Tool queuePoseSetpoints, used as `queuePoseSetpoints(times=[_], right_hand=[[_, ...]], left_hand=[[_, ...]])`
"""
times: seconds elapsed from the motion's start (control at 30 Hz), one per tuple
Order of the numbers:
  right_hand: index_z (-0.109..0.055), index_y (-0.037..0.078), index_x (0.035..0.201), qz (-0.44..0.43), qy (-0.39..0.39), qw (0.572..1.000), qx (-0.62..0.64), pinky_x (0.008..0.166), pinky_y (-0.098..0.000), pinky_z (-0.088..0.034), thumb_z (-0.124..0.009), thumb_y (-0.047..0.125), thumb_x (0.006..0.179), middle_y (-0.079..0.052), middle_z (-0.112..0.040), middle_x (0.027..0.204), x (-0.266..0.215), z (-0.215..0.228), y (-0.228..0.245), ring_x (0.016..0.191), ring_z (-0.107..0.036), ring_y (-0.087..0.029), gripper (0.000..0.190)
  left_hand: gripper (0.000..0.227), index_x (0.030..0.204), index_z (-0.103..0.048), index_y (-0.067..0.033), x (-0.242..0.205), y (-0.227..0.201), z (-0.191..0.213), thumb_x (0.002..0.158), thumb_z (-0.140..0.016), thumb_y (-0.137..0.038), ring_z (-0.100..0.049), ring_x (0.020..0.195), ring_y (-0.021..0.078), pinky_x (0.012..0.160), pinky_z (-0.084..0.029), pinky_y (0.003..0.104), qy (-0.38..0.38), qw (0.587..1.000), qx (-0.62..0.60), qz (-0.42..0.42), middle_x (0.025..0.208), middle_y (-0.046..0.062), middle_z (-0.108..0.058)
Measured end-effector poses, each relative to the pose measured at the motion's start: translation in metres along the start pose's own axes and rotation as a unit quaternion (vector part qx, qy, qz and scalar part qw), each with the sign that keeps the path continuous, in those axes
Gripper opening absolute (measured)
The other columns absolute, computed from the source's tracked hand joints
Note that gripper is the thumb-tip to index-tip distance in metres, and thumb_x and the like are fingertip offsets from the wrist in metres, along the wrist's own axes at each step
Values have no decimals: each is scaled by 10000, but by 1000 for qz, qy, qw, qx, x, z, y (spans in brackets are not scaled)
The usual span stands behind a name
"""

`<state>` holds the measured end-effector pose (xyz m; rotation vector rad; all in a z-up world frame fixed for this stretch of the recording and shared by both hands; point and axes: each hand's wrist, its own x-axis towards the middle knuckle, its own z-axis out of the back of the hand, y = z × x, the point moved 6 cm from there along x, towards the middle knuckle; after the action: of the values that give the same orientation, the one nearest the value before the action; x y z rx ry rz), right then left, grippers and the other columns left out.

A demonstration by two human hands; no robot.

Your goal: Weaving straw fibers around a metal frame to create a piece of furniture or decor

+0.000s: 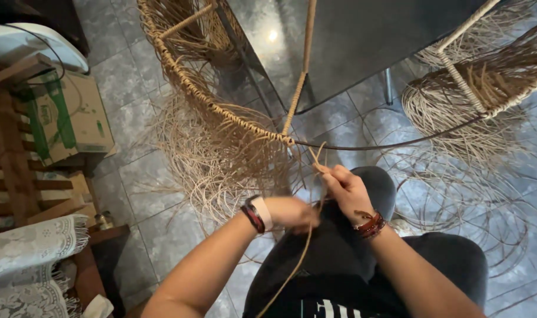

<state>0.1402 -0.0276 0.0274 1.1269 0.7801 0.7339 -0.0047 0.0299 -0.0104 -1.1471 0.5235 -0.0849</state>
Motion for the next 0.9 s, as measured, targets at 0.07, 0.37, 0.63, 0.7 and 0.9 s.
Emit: queuePoseSetpoints(times=[0.07,0.37,0.63,0.7,0.9], right_hand=[[-798,124,1155,-2,-3,1000,3,821,-365,-521,-673,202,988,-82,-640,805,-1,-3,3,820,-615,-163,222],[-782,100,1193,-2,-10,1000,9,844,-398,-542,-703,160,970,-144,-739,927,-3,-19,12,874,-675,-203,243],[-767,136,1247,-6,-18,1000,17,858,-397,-550,-684,147,980,-134,-752,964,-7,-12,9,912,-683,-188,280],[-790,94,1202,-14,-7,1000,22,827,-432,-555,-689,123,968,-154,-749,921,-6,-13,12,879,-685,-208,256],[-827,100,1078,-44,-36,996,68,660,-269,-516,-664,204,997,51,-603,690,-10,-21,60,732,-525,-65,210]], left_hand=[[423,836,-751,-194,-8,18,15,1016,-501,-483,-758,749,255,714,-590,410,-32,983,156,94,674,34,-729],[243,970,-735,-54,-27,-29,57,982,-616,-266,-724,882,409,803,-573,563,-217,960,153,87,882,188,-740],[384,912,-698,-1,-20,-11,24,1011,-521,-327,-686,847,494,797,-555,582,-117,992,29,-47,822,258,-724],[359,1000,-747,-236,-34,6,35,920,-612,-559,-730,826,297,786,-529,487,-234,904,336,126,847,32,-732],[339,1110,-652,-212,-40,-38,88,1030,-510,-509,-693,832,217,793,-522,365,-533,821,201,-33,877,-58,-636]])
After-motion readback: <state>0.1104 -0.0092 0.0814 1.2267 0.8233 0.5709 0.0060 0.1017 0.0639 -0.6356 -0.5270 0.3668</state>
